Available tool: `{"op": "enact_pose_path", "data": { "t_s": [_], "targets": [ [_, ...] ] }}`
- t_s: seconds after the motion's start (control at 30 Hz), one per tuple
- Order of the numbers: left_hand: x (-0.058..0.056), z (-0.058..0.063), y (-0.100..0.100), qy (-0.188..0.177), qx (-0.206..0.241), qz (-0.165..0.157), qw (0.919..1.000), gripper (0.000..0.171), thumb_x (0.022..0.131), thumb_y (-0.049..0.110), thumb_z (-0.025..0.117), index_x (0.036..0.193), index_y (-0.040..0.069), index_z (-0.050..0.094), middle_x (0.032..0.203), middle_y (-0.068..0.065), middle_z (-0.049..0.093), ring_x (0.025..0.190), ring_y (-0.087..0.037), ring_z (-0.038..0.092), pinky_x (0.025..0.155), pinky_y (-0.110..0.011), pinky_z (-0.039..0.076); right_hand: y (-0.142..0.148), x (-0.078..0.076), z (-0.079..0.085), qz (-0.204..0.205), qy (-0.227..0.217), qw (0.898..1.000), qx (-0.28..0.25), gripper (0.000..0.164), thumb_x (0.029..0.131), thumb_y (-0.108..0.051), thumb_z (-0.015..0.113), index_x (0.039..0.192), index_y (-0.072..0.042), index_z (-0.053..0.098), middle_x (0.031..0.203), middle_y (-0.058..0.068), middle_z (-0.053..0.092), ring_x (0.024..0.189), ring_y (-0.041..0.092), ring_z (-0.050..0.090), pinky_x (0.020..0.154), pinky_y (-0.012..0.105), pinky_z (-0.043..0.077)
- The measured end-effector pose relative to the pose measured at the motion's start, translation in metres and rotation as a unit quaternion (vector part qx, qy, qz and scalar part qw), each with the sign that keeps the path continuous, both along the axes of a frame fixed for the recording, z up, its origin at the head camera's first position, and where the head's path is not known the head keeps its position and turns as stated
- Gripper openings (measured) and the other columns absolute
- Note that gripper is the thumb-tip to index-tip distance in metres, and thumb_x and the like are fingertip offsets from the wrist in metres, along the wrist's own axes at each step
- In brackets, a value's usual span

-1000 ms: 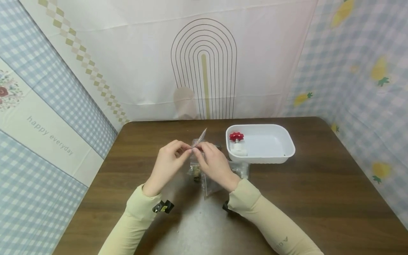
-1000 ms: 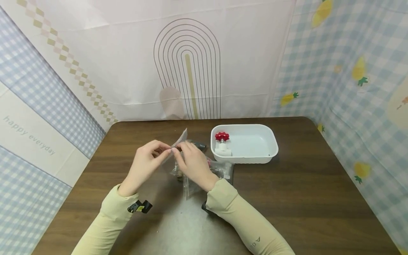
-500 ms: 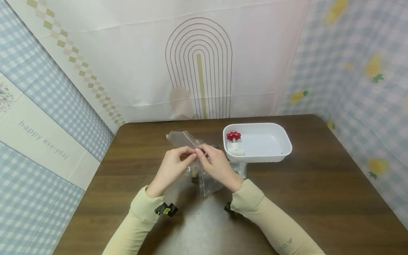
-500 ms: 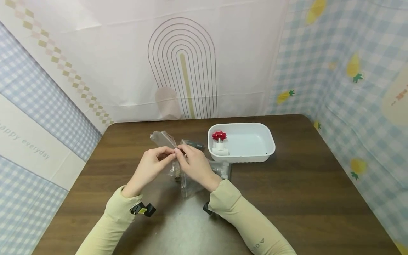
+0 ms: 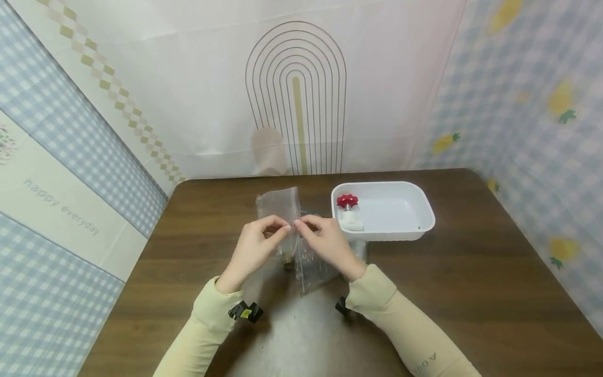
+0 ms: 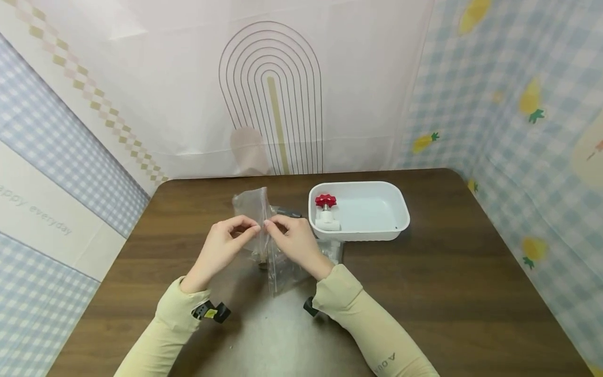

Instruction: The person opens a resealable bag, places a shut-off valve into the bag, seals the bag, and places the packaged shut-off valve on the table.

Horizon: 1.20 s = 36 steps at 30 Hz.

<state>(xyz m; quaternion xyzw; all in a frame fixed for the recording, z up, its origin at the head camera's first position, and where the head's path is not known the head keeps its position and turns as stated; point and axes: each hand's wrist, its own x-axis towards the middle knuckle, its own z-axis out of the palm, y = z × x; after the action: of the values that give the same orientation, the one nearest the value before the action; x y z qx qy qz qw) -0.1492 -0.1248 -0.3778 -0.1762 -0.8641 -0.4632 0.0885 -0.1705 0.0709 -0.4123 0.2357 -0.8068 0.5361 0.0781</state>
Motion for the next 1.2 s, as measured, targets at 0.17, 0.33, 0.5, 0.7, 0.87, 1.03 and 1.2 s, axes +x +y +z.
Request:
{"op": "enact_pose_path", "data": {
  "t_s": [0.17,0.33,0.5,0.7,0.87,1.03,1.2],
  "targets": [
    [-0.003,0.003,-0.006,0.086,0.03,0.075,0.9931,0.006,0.09,0.007,0.067,0.085,0.01,0.07,0.081,0.0,0.069,0.075,-0.014,0.064,0.066,-0.026,0.054,0.009,-0.004,0.003,-0.067,-0.016,0.998,-0.002,0.016,0.096,-0.018,0.063,0.089,-0.009,0.074,0.076,0.0,0.071,0.06,0.014,0.057,0.055,0.026,0.048],
    [-0.004,0.007,-0.01,0.158,0.035,0.117,0.98,0.012,0.084,-0.001,0.063,0.078,0.01,0.063,0.076,0.0,0.061,0.072,-0.013,0.061,0.064,-0.023,0.051,0.019,-0.009,0.007,-0.149,-0.005,0.989,0.008,0.015,0.087,-0.015,0.063,0.075,-0.01,0.07,0.064,-0.001,0.063,0.056,0.015,0.05,0.052,0.028,0.04],
    [-0.002,0.008,-0.007,0.178,0.03,0.115,0.9769,0.014,0.081,-0.001,0.061,0.075,0.011,0.061,0.073,0.002,0.058,0.07,-0.012,0.06,0.063,-0.022,0.05,0.022,-0.009,0.009,-0.165,-0.009,0.986,0.021,0.019,0.087,-0.019,0.062,0.071,-0.011,0.068,0.06,-0.003,0.061,0.054,0.016,0.05,0.051,0.03,0.04],
    [0.0,0.005,-0.007,0.185,0.024,0.129,0.9739,0.014,0.081,0.001,0.06,0.074,0.012,0.059,0.071,0.003,0.056,0.069,-0.012,0.059,0.063,-0.022,0.049,0.02,-0.007,0.004,-0.149,-0.036,0.987,0.042,0.02,0.087,-0.021,0.062,0.069,-0.015,0.068,0.056,-0.005,0.057,0.048,0.014,0.047,0.049,0.03,0.039],
    [0.001,0.005,-0.008,0.181,0.026,0.13,0.9744,0.013,0.081,0.001,0.06,0.074,0.012,0.06,0.072,0.003,0.057,0.068,-0.012,0.059,0.062,-0.022,0.05,0.019,-0.005,0.001,-0.123,-0.05,0.99,0.05,0.019,0.088,-0.022,0.062,0.071,-0.015,0.068,0.057,-0.004,0.057,0.045,0.013,0.045,0.046,0.029,0.037],
    [0.002,0.004,-0.008,0.167,0.025,0.119,0.9785,0.013,0.081,0.0,0.061,0.075,0.012,0.06,0.073,0.002,0.058,0.069,-0.012,0.059,0.063,-0.024,0.051,0.019,-0.006,-0.001,-0.095,-0.047,0.993,0.058,0.02,0.093,-0.023,0.062,0.079,-0.012,0.071,0.061,-0.004,0.059,0.048,0.014,0.046,0.048,0.029,0.04],
    [0.003,0.001,-0.008,0.145,0.021,0.111,0.983,0.014,0.081,0.0,0.061,0.074,0.012,0.059,0.072,0.002,0.057,0.069,-0.012,0.059,0.063,-0.025,0.052,0.025,-0.009,-0.001,-0.067,-0.042,0.994,0.077,0.031,0.101,-0.037,0.06,0.088,-0.012,0.073,0.065,-0.004,0.059,0.056,0.014,0.05,0.056,0.03,0.045]
  ]
}}
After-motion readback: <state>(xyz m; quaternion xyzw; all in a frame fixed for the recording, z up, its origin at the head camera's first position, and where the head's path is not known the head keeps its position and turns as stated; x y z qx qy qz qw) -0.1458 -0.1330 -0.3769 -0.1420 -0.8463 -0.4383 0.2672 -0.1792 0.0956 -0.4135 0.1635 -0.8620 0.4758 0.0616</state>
